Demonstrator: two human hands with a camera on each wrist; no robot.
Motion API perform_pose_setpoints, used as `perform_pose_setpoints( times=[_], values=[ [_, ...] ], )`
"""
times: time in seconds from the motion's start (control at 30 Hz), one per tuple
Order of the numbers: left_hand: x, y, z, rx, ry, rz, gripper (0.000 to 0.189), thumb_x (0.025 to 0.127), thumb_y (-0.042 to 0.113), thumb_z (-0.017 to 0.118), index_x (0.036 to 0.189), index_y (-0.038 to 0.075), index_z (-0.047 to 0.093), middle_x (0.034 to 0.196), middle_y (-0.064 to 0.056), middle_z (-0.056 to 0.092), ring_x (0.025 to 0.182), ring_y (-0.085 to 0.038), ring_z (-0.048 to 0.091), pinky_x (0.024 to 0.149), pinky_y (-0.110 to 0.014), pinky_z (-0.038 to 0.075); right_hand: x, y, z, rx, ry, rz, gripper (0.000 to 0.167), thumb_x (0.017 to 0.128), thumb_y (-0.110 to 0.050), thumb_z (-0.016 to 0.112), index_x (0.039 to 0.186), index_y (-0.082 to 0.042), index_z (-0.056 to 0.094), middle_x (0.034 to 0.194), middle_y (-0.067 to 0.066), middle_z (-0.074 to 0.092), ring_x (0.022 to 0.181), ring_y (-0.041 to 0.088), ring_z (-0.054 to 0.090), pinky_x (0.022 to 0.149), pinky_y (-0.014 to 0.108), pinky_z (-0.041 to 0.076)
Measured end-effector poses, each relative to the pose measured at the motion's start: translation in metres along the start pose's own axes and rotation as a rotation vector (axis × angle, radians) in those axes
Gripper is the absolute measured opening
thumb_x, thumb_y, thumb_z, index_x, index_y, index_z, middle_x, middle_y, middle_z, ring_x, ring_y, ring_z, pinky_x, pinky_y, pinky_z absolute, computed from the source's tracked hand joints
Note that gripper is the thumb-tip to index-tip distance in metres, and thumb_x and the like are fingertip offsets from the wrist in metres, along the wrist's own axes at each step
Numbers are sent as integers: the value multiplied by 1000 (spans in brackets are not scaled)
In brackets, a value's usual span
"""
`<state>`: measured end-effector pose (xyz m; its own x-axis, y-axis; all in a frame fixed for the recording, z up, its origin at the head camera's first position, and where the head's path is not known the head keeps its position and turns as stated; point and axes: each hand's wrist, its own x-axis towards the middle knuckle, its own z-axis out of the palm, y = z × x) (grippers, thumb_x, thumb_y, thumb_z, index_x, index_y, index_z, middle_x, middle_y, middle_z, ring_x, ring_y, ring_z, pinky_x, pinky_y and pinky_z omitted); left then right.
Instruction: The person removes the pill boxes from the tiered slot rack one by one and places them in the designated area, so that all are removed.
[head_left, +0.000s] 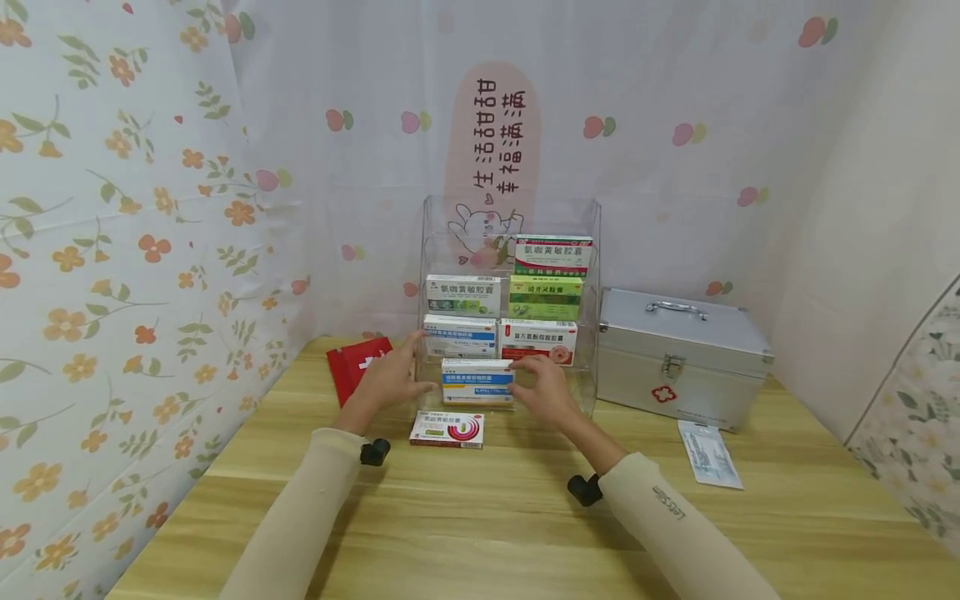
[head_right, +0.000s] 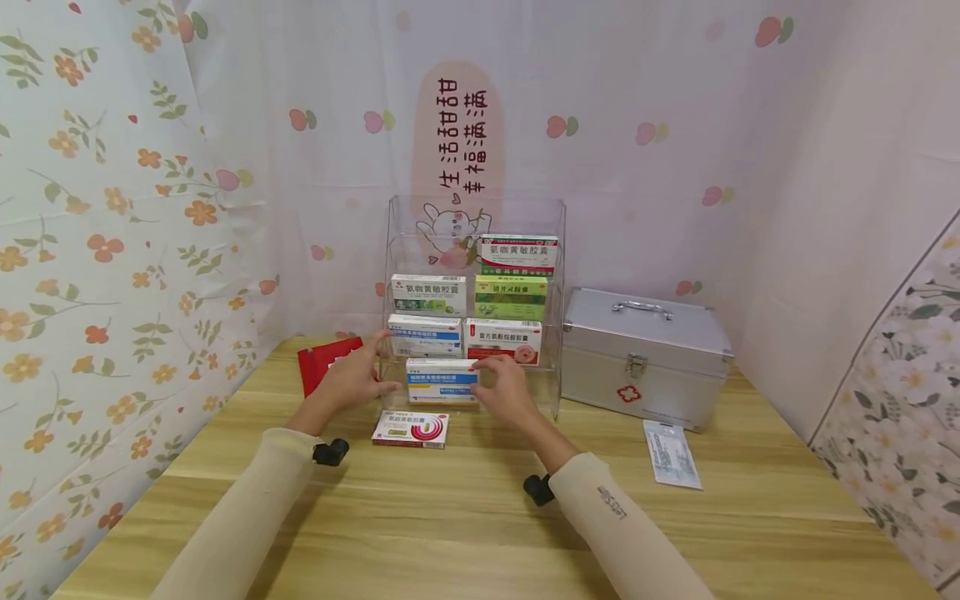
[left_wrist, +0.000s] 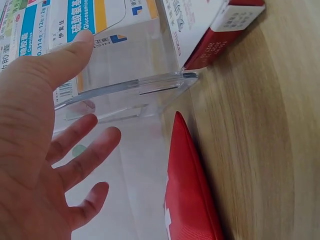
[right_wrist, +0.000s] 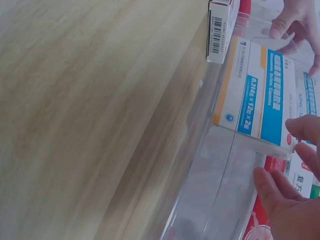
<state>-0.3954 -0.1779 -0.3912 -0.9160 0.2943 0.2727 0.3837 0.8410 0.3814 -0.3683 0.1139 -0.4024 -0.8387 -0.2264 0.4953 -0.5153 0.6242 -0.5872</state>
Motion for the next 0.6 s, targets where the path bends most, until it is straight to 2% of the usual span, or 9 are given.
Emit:
perform_pose_setpoints(
  times=[0.17,0.33,0.5,0.6],
  values=[
    [1,1,-2,-12,9,2,99,76,39,85,153,22,26,112,-12,68,80,-21,63,60,-32,57,2,-3,1,43,-16,35,29,83,-6,78,111,-4,72,116,14,64,106,31,63,77,38,57],
    [2,0,0,-60,15,4,99,76,36,86,153,21,26,106,-12,67,75,-21,61,60,-31,56,2,-2,5,106,-24,55,32,83,-3,76,114,-2,70,118,16,63,98,29,66,76,36,58],
    [3,-2,5,-120,20,33,97,76,32,87,152,20,27,117,-14,65,95,-26,65,75,-39,58,2,-1,9,194,-31,67,31,84,4,73,114,-1,68,118,17,63,102,33,67,83,39,58],
    [3,-3,5,-138,21,29,97,76,30,87,151,21,27,123,-12,64,106,-29,64,84,-44,57,2,1,11,218,-40,80,31,83,6,73,113,-3,68,118,17,63,101,35,68,83,40,58]
  ],
)
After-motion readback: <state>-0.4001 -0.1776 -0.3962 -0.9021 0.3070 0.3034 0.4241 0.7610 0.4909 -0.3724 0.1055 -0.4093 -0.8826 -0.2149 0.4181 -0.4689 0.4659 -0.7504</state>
